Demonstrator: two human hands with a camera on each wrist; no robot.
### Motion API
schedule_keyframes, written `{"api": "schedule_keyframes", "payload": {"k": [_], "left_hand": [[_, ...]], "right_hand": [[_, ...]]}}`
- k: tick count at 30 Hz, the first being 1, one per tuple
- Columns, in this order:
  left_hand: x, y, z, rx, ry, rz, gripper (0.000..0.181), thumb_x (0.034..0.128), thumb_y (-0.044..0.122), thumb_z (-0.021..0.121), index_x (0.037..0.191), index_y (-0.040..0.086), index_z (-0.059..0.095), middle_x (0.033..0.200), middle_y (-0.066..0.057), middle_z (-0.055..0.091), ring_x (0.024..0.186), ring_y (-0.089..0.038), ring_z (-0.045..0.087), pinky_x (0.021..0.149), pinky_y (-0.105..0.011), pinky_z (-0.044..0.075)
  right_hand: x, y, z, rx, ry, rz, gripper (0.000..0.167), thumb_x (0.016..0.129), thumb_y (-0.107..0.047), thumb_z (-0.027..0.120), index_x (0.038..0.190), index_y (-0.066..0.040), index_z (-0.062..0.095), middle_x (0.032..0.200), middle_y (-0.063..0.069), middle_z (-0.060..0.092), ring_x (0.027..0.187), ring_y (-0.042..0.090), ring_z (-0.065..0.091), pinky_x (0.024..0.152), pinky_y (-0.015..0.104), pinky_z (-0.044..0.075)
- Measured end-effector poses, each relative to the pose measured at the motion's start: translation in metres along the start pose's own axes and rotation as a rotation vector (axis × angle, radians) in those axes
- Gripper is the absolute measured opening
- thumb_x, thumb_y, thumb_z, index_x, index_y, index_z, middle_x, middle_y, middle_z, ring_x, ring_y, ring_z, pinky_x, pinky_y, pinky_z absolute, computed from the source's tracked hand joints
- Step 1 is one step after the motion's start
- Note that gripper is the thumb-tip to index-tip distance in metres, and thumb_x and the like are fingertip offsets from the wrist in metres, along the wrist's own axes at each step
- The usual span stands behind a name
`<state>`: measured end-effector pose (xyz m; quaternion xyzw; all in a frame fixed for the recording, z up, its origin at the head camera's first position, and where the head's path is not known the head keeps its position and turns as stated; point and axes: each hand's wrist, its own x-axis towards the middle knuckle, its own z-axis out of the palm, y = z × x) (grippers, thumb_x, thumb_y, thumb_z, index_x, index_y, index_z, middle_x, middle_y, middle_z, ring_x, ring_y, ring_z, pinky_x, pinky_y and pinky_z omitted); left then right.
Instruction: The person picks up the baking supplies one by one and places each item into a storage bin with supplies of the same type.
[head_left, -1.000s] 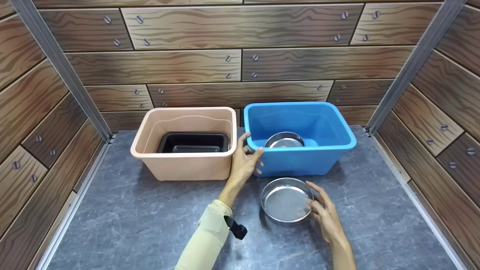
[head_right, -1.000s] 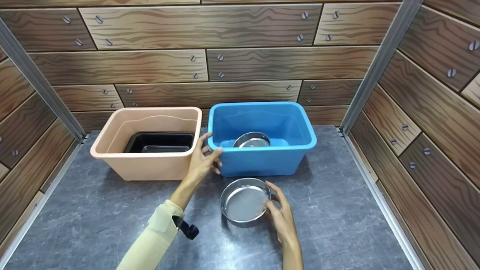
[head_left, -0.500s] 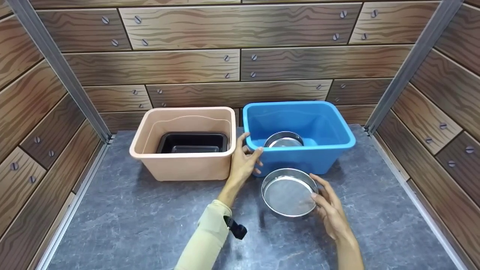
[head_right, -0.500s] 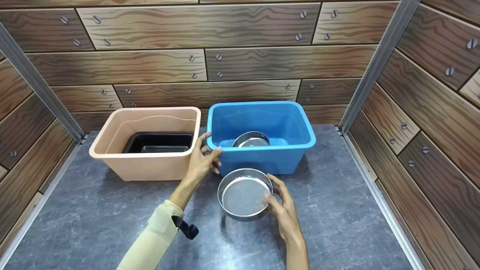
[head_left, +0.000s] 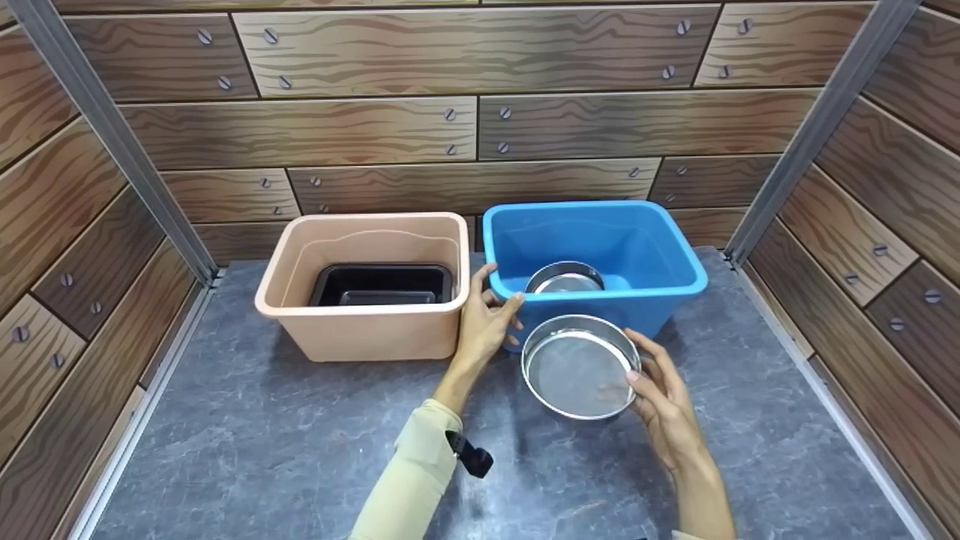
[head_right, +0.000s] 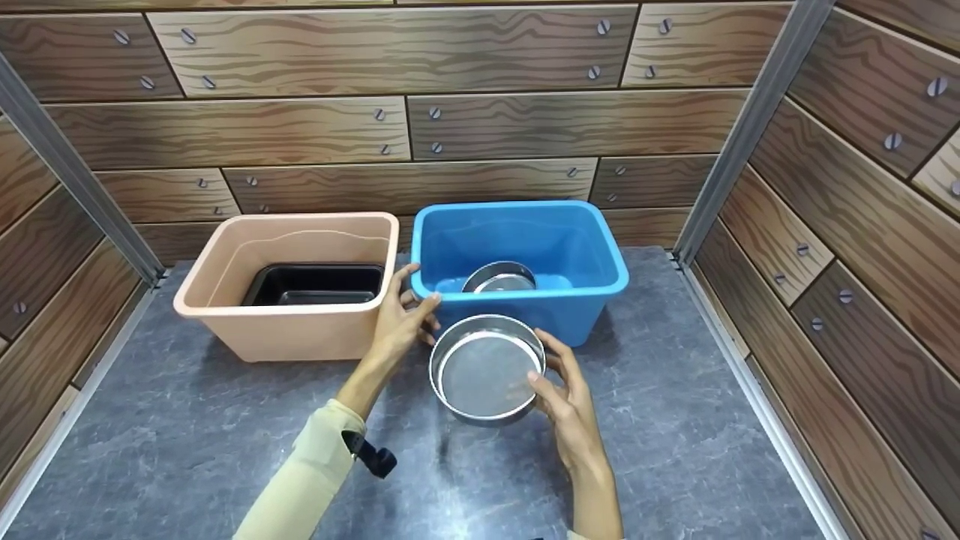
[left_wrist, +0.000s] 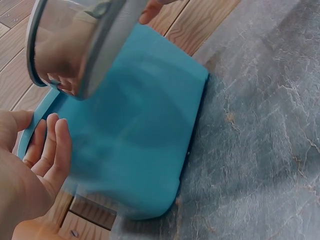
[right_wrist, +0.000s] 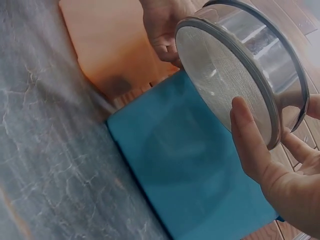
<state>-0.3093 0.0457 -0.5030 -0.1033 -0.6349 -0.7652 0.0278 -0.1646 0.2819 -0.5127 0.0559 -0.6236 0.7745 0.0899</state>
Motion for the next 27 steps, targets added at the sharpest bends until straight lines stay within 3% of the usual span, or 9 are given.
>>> {"api": "schedule_keyframes", "payload": {"k": [11,17,27], "left_hand": [[0.0,0.001,0.0,-0.007,-0.003,-0.004,0.067,0.0976,0.005,0.071,0.155,0.011,0.037,0.083,-0.006,0.062,0.051,-0.013,0.061,0.035,-0.024,0.051],[0.0,0.001,0.0,-0.015,-0.002,-0.013,0.067,0.0974,0.005,0.072,0.155,0.012,0.037,0.086,-0.008,0.064,0.053,-0.019,0.062,0.035,-0.025,0.051],[0.001,-0.001,-0.001,-0.015,-0.012,0.016,0.067,0.0969,0.005,0.072,0.154,0.011,0.038,0.087,-0.012,0.065,0.053,-0.018,0.064,0.036,-0.026,0.052]], "right_hand": [[0.006,-0.014,0.006,0.066,-0.011,-0.059,0.057,0.104,0.003,0.05,0.159,-0.004,0.035,0.138,0.028,0.043,0.1,0.024,0.067,0.08,0.033,0.065],[0.011,-0.021,0.009,0.072,-0.025,-0.083,0.058,0.103,0.004,0.05,0.159,-0.004,0.034,0.135,0.028,0.044,0.098,0.026,0.069,0.079,0.033,0.066],[0.024,-0.038,0.011,0.119,0.019,-0.12,0.057,0.103,0.004,0.051,0.157,-0.009,0.039,0.131,0.026,0.047,0.093,0.027,0.072,0.083,0.036,0.066]]}}
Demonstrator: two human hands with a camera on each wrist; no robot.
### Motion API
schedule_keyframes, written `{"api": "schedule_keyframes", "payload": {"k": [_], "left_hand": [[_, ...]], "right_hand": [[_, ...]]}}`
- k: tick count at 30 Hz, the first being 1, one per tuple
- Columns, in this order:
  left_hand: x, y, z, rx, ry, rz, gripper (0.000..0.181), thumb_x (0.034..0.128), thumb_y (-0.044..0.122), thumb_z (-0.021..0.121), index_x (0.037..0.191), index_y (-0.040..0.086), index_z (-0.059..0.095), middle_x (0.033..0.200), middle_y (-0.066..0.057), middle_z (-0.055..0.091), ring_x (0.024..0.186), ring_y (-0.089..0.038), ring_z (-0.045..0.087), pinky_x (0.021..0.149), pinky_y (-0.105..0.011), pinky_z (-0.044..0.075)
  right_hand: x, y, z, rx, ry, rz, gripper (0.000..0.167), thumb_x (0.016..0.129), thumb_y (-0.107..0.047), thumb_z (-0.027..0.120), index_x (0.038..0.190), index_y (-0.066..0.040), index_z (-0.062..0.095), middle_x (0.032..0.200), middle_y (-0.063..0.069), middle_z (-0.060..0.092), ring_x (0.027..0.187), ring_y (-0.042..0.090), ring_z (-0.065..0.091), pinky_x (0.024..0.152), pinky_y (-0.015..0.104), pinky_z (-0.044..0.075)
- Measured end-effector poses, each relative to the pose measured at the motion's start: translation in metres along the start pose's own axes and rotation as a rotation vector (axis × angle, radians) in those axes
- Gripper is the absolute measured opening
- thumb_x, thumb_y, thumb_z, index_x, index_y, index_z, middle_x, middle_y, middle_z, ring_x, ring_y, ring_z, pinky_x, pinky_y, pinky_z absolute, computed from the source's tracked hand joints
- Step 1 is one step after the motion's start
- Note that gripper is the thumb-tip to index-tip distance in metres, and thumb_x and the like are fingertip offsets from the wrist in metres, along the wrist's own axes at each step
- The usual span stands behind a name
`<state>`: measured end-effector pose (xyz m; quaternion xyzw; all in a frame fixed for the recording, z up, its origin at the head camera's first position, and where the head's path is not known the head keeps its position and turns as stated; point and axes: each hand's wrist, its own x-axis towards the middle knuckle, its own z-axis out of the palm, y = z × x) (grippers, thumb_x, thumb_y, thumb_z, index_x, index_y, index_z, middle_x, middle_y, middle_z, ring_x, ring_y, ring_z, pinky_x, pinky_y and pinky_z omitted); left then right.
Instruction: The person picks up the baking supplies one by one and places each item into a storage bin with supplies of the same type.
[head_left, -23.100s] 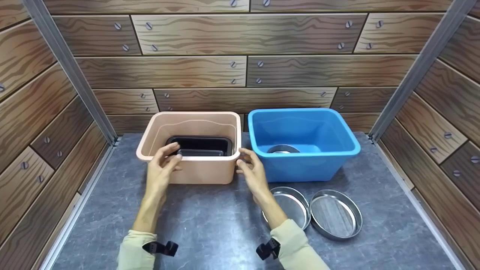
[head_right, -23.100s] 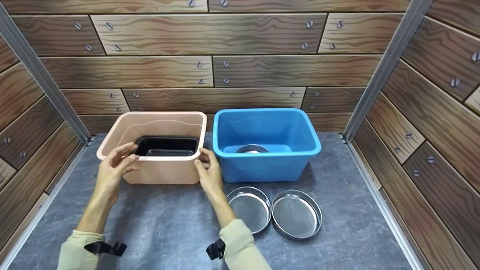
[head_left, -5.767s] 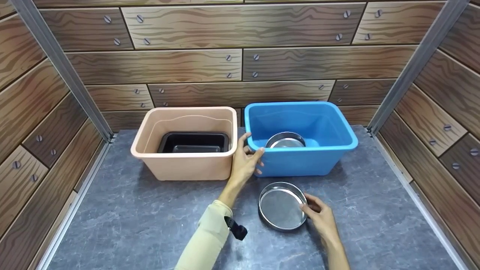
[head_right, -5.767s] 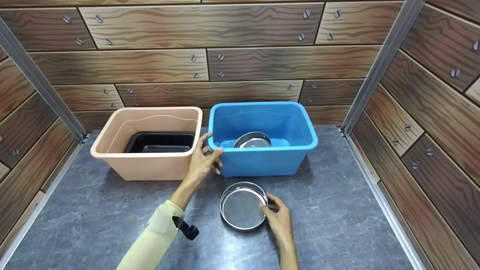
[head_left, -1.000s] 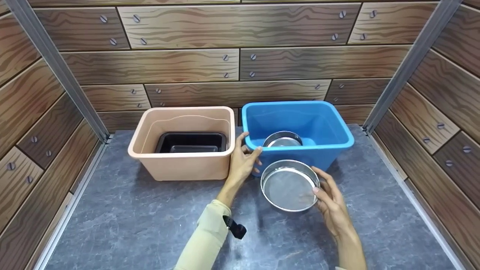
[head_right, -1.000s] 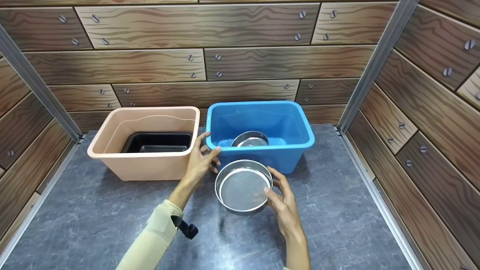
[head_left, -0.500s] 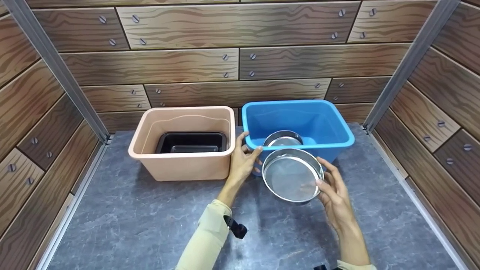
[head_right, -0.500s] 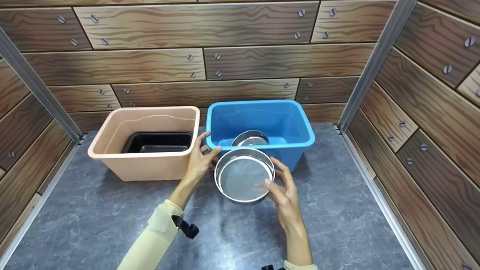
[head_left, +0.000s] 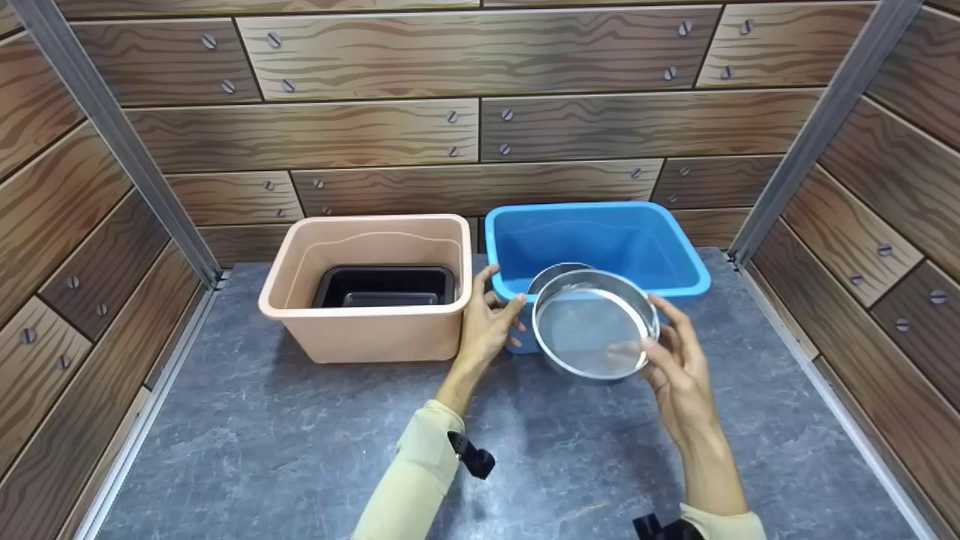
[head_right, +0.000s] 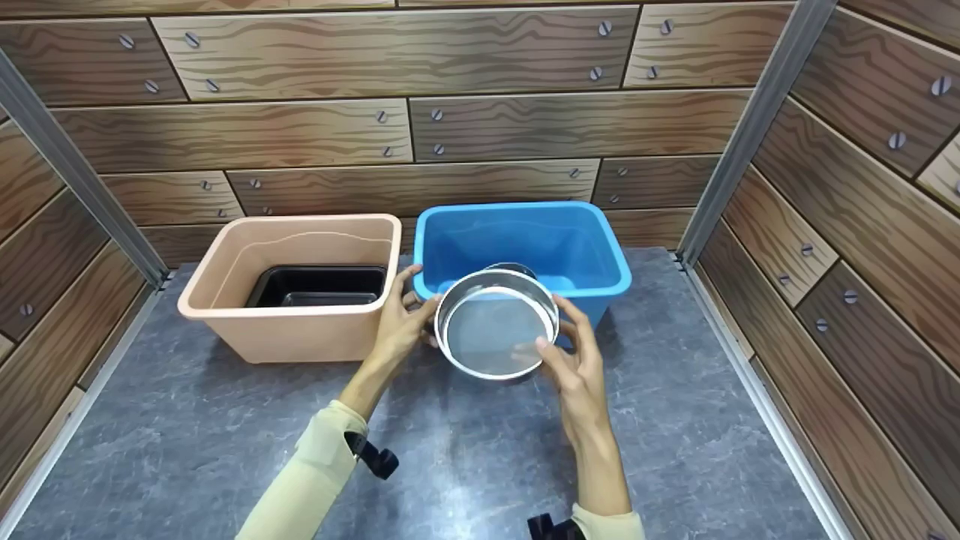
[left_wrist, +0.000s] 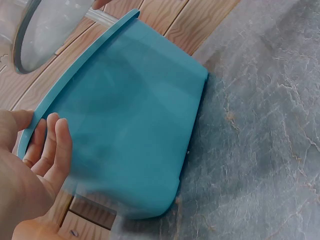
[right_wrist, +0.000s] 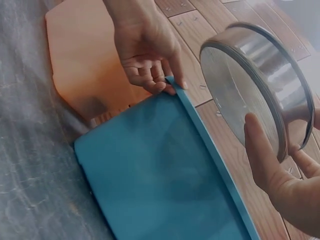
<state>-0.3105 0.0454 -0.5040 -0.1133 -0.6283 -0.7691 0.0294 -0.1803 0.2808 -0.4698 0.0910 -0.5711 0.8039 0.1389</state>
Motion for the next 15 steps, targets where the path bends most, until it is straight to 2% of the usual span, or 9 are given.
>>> {"api": "schedule_keyframes", "payload": {"k": [4,9,12,15], "left_hand": [[0.0,0.0,0.0,0.013,0.002,0.001,0.067,0.097,0.005,0.072,0.154,0.012,0.038,0.087,-0.01,0.065,0.055,-0.023,0.065,0.037,-0.032,0.055],[0.0,0.001,0.0,0.027,0.004,-0.007,0.067,0.0973,0.007,0.072,0.155,0.014,0.038,0.087,-0.009,0.065,0.055,-0.021,0.065,0.039,-0.038,0.057],[-0.001,0.001,0.0,0.029,0.005,-0.012,0.068,0.0969,0.007,0.072,0.155,0.015,0.039,0.086,-0.008,0.065,0.055,-0.02,0.065,0.039,-0.038,0.057],[-0.001,0.001,0.001,0.027,0.003,-0.008,0.068,0.0968,0.008,0.072,0.155,0.014,0.038,0.085,-0.008,0.064,0.055,-0.022,0.065,0.038,-0.034,0.056]], "right_hand": [[0.007,-0.004,-0.001,0.036,0.052,-0.006,0.055,0.104,0.003,0.051,0.156,-0.012,0.041,0.128,0.023,0.048,0.092,0.025,0.073,0.084,0.033,0.065],[0.017,-0.01,-0.001,0.032,0.159,0.002,0.054,0.104,-0.001,0.054,0.154,-0.018,0.046,0.128,0.018,0.05,0.093,0.018,0.069,0.076,0.023,0.061],[0.024,-0.012,-0.001,0.029,0.217,-0.002,0.053,0.104,-0.002,0.057,0.153,-0.02,0.048,0.127,0.017,0.049,0.091,0.017,0.066,0.069,0.02,0.058],[0.033,-0.013,-0.001,0.031,0.248,-0.007,0.053,0.104,-0.003,0.058,0.153,-0.021,0.048,0.123,0.015,0.048,0.09,0.016,0.063,0.068,0.019,0.058]]}}
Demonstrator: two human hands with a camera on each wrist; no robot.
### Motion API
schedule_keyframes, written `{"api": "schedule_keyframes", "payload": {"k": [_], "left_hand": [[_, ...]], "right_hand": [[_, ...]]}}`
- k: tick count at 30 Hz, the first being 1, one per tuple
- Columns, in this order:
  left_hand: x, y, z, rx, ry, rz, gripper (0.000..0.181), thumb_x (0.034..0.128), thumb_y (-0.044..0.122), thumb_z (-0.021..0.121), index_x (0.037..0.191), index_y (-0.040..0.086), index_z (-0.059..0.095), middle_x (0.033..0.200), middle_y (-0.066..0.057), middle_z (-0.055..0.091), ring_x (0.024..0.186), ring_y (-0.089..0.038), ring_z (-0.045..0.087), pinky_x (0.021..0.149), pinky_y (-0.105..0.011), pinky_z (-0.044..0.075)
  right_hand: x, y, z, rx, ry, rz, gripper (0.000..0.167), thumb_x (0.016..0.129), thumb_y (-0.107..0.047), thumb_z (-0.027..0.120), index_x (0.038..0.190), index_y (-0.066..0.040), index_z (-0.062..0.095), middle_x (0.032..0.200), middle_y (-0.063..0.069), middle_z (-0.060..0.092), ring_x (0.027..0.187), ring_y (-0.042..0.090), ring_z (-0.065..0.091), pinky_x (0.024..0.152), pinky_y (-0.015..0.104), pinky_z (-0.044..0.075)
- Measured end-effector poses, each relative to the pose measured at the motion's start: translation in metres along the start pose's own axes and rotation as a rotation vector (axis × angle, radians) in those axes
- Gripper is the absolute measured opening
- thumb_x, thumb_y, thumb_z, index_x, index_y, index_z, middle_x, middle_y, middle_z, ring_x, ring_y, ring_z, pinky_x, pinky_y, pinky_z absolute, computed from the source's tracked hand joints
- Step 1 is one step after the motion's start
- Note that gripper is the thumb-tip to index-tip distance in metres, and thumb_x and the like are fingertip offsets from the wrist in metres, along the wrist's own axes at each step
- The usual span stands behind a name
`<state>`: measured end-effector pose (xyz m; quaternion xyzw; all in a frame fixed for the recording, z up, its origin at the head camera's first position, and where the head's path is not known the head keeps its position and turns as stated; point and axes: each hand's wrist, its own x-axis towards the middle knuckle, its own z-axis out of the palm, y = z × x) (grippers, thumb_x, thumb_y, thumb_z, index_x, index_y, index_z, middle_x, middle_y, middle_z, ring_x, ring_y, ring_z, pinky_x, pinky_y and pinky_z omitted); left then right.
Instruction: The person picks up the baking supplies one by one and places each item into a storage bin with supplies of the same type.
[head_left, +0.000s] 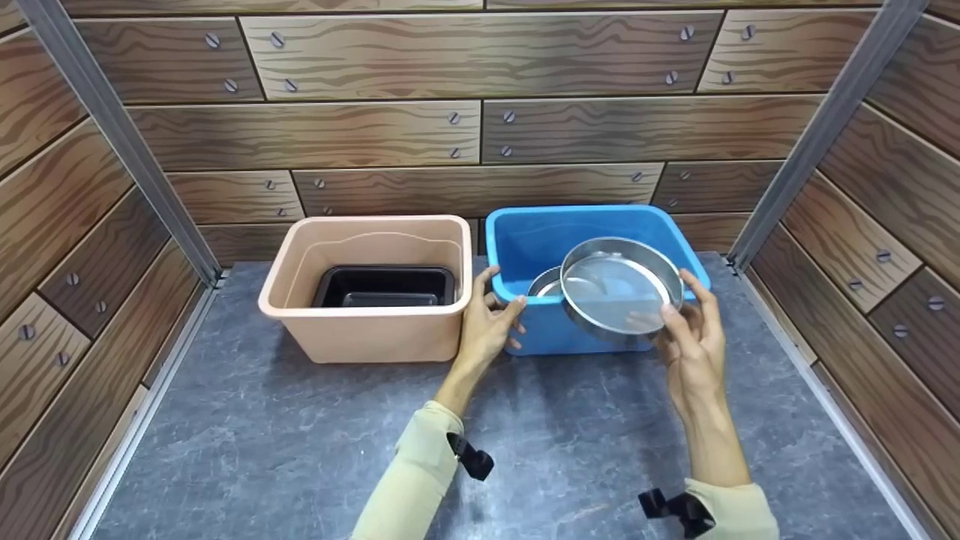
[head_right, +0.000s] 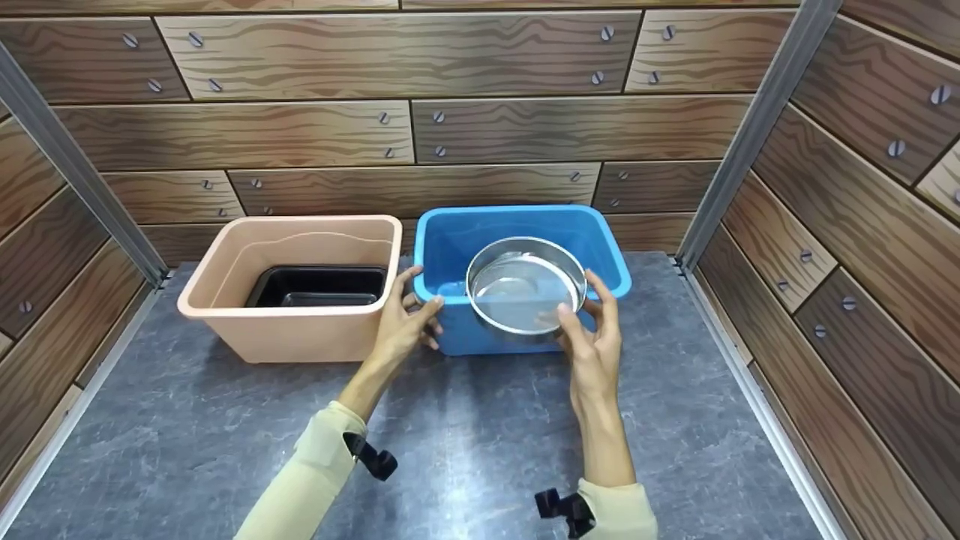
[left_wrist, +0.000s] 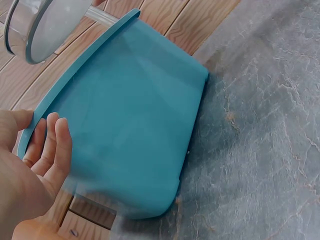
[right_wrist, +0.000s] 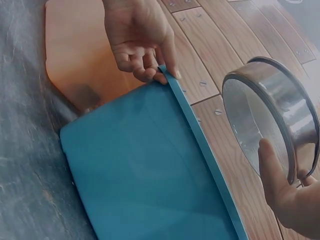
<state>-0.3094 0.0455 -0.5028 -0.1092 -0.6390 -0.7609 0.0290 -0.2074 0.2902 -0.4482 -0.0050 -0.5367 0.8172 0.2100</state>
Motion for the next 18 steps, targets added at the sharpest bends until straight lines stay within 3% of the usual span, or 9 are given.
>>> {"api": "schedule_keyframes", "payload": {"k": [7,13,18], "left_hand": [[-0.001,-0.001,-0.002,0.0,-0.007,-0.004,0.067,0.097,0.008,0.073,0.155,0.014,0.038,0.084,-0.008,0.064,0.056,-0.026,0.065,0.039,-0.04,0.057],[0.0,-0.001,-0.001,-0.017,-0.011,-0.006,0.068,0.0967,0.008,0.073,0.155,0.014,0.039,0.084,-0.008,0.064,0.055,-0.02,0.064,0.038,-0.033,0.056],[0.002,-0.001,-0.001,-0.031,-0.007,0.001,0.068,0.0962,0.007,0.073,0.154,0.013,0.038,0.084,-0.008,0.064,0.054,-0.017,0.064,0.037,-0.035,0.056]], "right_hand": [[0.016,0.002,0.008,-0.033,0.015,-0.017,0.056,0.102,-0.005,0.062,0.154,-0.02,0.047,0.123,0.014,0.044,0.095,0.018,0.06,0.081,0.025,0.06],[0.026,0.008,0.014,-0.047,0.022,-0.022,0.057,0.101,-0.003,0.064,0.154,-0.018,0.047,0.128,0.018,0.042,0.091,0.021,0.065,0.08,0.025,0.061],[0.036,0.01,0.019,-0.074,0.04,-0.01,0.059,0.1,-0.006,0.067,0.155,-0.017,0.045,0.129,0.017,0.043,0.096,0.018,0.061,0.081,0.023,0.061]]}}
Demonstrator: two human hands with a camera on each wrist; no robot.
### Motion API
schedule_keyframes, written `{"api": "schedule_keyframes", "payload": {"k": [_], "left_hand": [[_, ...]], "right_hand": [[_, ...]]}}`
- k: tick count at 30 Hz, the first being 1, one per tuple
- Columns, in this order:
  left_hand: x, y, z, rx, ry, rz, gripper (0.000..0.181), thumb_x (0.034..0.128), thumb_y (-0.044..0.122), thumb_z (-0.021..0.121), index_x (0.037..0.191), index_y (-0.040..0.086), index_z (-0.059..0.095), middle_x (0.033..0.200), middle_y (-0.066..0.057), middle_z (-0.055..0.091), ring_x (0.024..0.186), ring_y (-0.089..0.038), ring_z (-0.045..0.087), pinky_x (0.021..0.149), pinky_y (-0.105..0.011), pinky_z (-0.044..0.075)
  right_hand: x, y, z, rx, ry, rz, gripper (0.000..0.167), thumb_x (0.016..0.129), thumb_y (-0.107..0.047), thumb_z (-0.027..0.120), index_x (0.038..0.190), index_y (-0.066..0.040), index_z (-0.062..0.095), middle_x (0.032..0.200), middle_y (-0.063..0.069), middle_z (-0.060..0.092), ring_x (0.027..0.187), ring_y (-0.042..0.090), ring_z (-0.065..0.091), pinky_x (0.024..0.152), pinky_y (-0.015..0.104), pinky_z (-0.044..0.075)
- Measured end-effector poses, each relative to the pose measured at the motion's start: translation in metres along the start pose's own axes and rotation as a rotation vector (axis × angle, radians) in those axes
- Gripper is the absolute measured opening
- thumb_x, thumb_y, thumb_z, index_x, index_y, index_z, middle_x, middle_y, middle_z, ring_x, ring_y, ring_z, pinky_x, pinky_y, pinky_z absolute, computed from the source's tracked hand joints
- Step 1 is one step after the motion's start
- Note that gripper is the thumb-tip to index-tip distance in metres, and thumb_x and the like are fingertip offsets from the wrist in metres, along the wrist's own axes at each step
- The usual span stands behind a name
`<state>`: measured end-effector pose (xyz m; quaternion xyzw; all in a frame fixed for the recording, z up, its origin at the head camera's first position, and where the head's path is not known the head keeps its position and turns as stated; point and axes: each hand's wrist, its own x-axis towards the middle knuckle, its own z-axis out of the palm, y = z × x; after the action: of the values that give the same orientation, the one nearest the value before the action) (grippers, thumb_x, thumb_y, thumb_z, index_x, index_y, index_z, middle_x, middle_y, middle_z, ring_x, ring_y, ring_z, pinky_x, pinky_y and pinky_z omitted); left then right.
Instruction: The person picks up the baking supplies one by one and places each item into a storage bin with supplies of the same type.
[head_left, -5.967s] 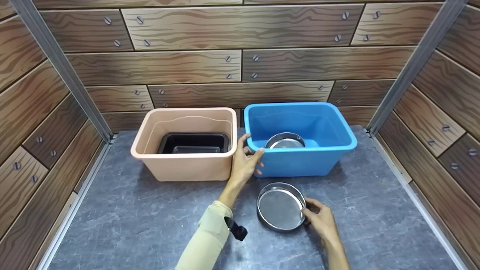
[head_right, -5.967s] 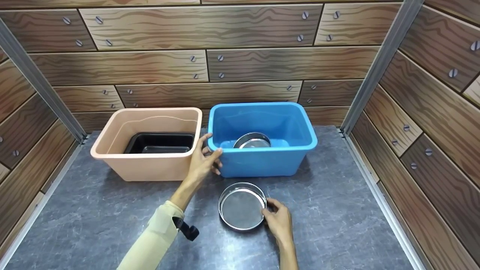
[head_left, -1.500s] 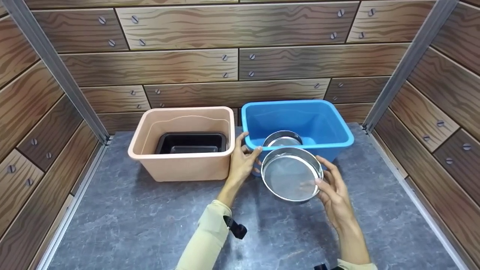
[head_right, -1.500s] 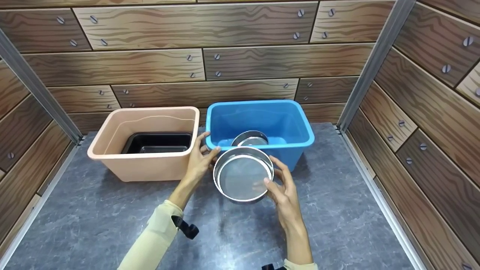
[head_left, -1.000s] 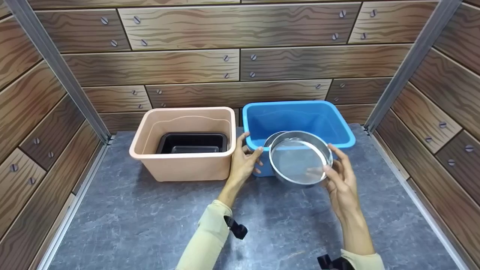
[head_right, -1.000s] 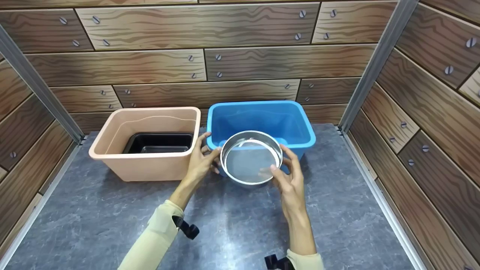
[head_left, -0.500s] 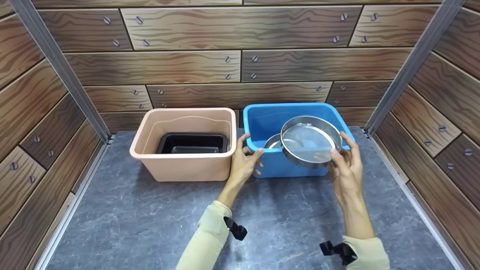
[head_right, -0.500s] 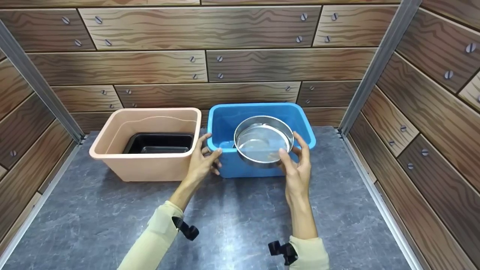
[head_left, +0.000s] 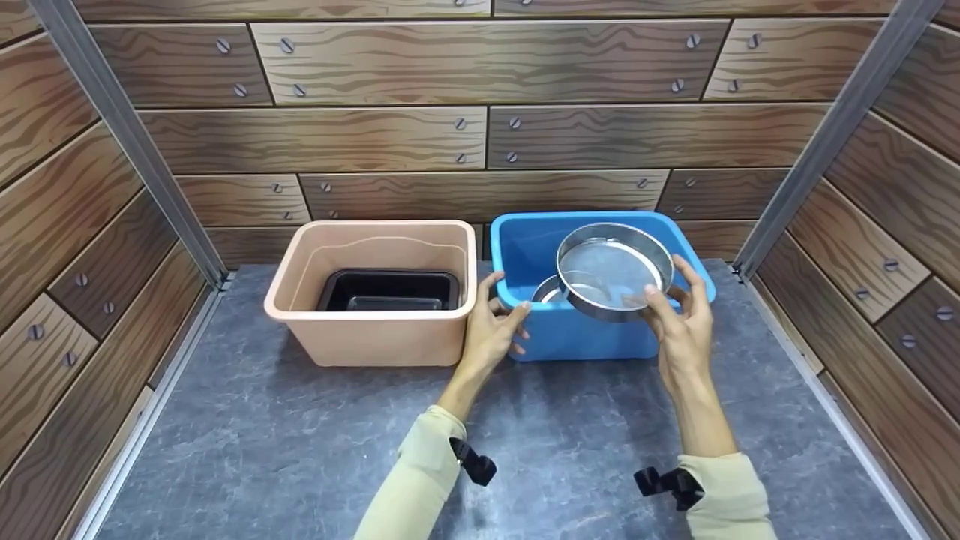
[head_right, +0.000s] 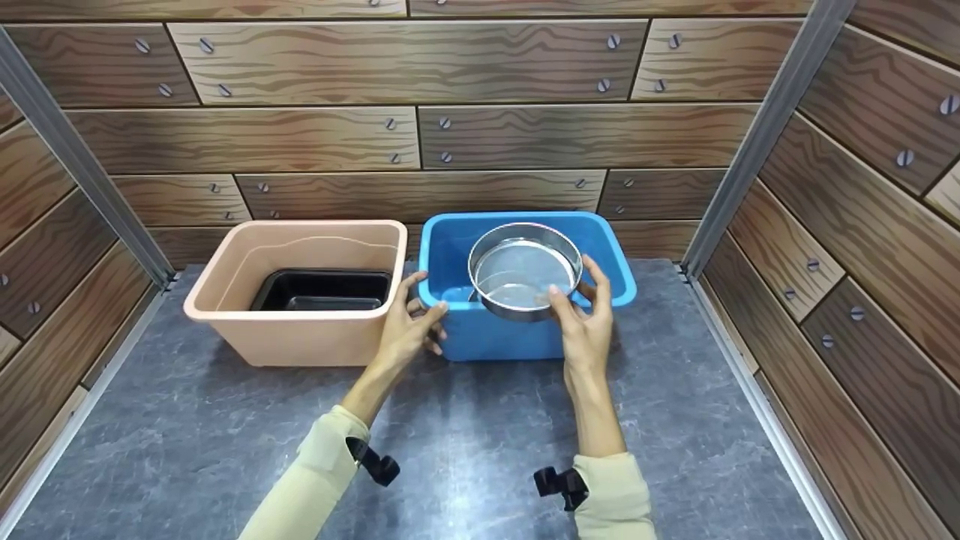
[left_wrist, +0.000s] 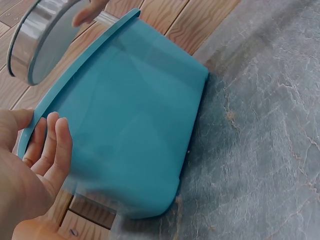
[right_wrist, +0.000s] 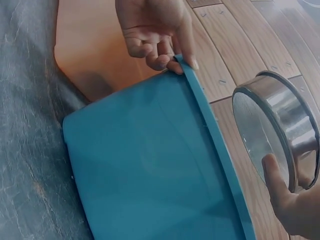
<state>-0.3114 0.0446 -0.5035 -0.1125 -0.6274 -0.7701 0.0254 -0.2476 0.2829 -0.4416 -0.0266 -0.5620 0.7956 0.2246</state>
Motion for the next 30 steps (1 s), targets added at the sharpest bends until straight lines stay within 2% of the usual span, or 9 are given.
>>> {"api": "schedule_keyframes", "payload": {"k": [5,13,16,20,23,26,30], "left_hand": [[-0.001,0.001,-0.001,0.0,-0.007,0.003,0.067,0.0972,0.008,0.072,0.154,0.013,0.038,0.085,-0.008,0.064,0.054,-0.016,0.064,0.038,-0.037,0.056],[0.0,0.0,-0.001,0.001,-0.014,0.002,0.068,0.0976,0.009,0.072,0.155,0.013,0.037,0.086,-0.008,0.064,0.054,-0.014,0.064,0.037,-0.03,0.054],[0.001,0.0,0.0,0.005,-0.013,0.002,0.067,0.098,0.009,0.072,0.155,0.013,0.037,0.085,-0.008,0.064,0.054,-0.014,0.063,0.038,-0.033,0.055],[0.001,0.0,0.0,0.008,-0.01,0.006,0.066,0.0979,0.008,0.071,0.154,0.013,0.037,0.085,-0.008,0.064,0.054,-0.014,0.063,0.038,-0.035,0.055],[0.0,-0.001,0.001,0.003,-0.008,0.004,0.067,0.0976,0.007,0.071,0.155,0.013,0.037,0.086,-0.007,0.064,0.054,-0.014,0.063,0.036,-0.029,0.053],[0.0,-0.001,0.001,-0.002,-0.007,-0.002,0.067,0.0975,0.006,0.071,0.155,0.013,0.037,0.086,-0.008,0.064,0.054,-0.014,0.063,0.036,-0.025,0.051],[0.0,0.0,0.0,0.001,-0.007,0.001,0.067,0.0979,0.008,0.072,0.155,0.013,0.037,0.087,-0.008,0.064,0.054,-0.015,0.063,0.037,-0.028,0.053]], "right_hand": [[0.008,0.004,0.003,-0.025,0.031,0.008,0.062,0.1,-0.009,0.069,0.156,-0.017,0.042,0.13,0.015,0.043,0.1,0.018,0.057,0.082,0.022,0.06],[0.016,0.018,0.002,-0.07,0.086,0.011,0.069,0.098,-0.012,0.071,0.158,-0.017,0.037,0.137,0.015,0.038,0.107,0.02,0.053,0.084,0.019,0.058],[0.017,0.023,0.002,-0.107,0.105,-0.01,0.07,0.098,-0.012,0.073,0.158,-0.018,0.038,0.139,0.017,0.037,0.105,0.022,0.053,0.083,0.018,0.058],[0.02,0.027,0.003,-0.154,0.089,-0.067,0.071,0.097,-0.011,0.073,0.158,-0.018,0.038,0.144,0.02,0.035,0.11,0.026,0.055,0.087,0.018,0.058],[0.023,0.028,0.003,-0.191,0.075,-0.091,0.072,0.096,-0.011,0.074,0.158,-0.017,0.038,0.147,0.022,0.035,0.113,0.028,0.056,0.09,0.018,0.057],[0.025,0.028,0.004,-0.225,0.082,-0.079,0.073,0.096,-0.014,0.075,0.158,-0.017,0.038,0.146,0.023,0.036,0.11,0.028,0.058,0.088,0.018,0.057],[0.03,0.025,0.005,-0.252,0.07,-0.053,0.074,0.096,-0.017,0.076,0.158,-0.017,0.037,0.143,0.026,0.036,0.106,0.027,0.06,0.085,0.02,0.06]]}}
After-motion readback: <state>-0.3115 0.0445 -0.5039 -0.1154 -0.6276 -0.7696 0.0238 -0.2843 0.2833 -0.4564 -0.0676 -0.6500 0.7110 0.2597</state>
